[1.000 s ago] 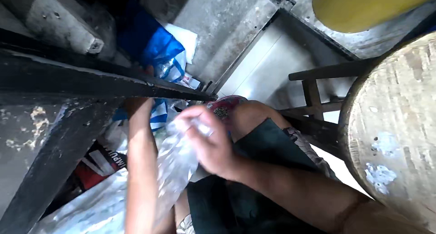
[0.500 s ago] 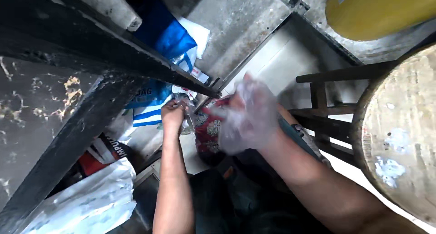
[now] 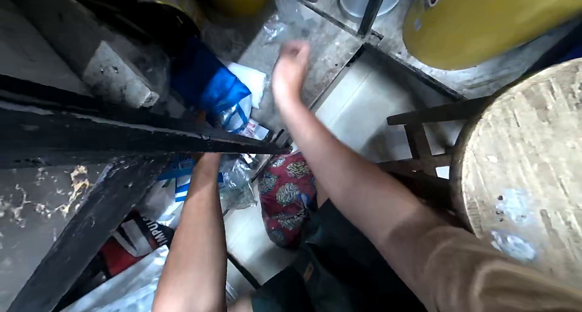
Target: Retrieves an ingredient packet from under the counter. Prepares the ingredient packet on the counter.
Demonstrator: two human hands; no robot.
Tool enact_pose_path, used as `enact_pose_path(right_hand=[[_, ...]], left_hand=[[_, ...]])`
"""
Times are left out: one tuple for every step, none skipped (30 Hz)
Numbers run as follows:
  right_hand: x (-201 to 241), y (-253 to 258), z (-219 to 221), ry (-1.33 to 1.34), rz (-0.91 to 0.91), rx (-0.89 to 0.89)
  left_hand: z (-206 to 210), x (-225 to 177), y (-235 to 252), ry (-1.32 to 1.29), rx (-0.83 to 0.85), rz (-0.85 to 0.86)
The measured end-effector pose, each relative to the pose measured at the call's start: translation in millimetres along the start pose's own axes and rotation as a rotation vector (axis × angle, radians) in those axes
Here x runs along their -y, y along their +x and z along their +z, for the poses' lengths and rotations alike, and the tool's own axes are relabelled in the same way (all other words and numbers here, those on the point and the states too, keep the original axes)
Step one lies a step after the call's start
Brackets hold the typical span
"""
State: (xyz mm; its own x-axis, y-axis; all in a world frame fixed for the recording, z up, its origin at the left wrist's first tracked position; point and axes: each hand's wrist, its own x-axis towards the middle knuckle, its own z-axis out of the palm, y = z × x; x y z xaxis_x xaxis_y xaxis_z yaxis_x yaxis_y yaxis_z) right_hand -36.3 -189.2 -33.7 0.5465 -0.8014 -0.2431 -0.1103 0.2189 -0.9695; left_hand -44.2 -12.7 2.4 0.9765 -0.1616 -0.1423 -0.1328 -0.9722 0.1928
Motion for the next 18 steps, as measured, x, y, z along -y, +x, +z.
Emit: enact_pose_path(right_hand=[[-14, -26, 0, 0.026, 0.035, 0.229], [-26, -44, 1, 0.048, 0.152, 0.490], [-36, -56, 4, 0.061, 0.301, 0.700], [-44, -64, 10, 0.074, 0.426, 0.828], [-48, -66, 16, 0.071, 0.494, 0.877], [-52, -67, 23, 0.045, 0.515, 0.862], [-55, -66, 27, -0.001, 0.508, 0.812], [-57, -65, 29, -0.031, 0.501, 0.766], [-58, -64, 30, -0.040, 0.502, 0.740], [-58, -62, 29, -0.024, 0.512, 0.729], [-57, -59, 30, 0.013, 0.526, 0.718], [-55, -56, 31, 0.056, 0.545, 0.709], [-54, -52, 32, 0.077, 0.553, 0.695], [-53, -48, 33, 0.070, 0.545, 0.673], [-52, -46, 33, 0.039, 0.523, 0.645], [-52, -44, 35, 0.019, 0.503, 0.606], [-52, -41, 35, 0.020, 0.507, 0.592], [-51, -38, 36, 0.041, 0.528, 0.599]], left_hand=[[1, 3, 12, -0.010, 0.002, 0.004], [2, 12, 23, 0.003, 0.014, 0.016], [3, 16, 27, 0.010, 0.020, 0.007], [2, 17, 28, 0.025, 0.016, 0.005], [-2, 18, 31, 0.038, 0.019, 0.018], [-4, 22, 35, 0.049, 0.013, 0.047], [-3, 27, 39, 0.047, -0.008, 0.073], [-2, 28, 41, 0.045, -0.018, 0.087], [-1, 27, 42, 0.045, -0.023, 0.102], [1, 25, 42, 0.040, -0.029, 0.120], [4, 23, 40, 0.033, -0.041, 0.143], [5, 21, 38, 0.030, -0.045, 0.161], [6, 19, 37, 0.022, -0.047, 0.171], [8, 19, 38, 0.001, -0.052, 0.176], [12, 21, 39, -0.022, -0.070, 0.179], [16, 23, 40, -0.035, -0.087, 0.186], [19, 24, 41, -0.043, -0.098, 0.177], [21, 25, 41, -0.050, -0.110, 0.166]])
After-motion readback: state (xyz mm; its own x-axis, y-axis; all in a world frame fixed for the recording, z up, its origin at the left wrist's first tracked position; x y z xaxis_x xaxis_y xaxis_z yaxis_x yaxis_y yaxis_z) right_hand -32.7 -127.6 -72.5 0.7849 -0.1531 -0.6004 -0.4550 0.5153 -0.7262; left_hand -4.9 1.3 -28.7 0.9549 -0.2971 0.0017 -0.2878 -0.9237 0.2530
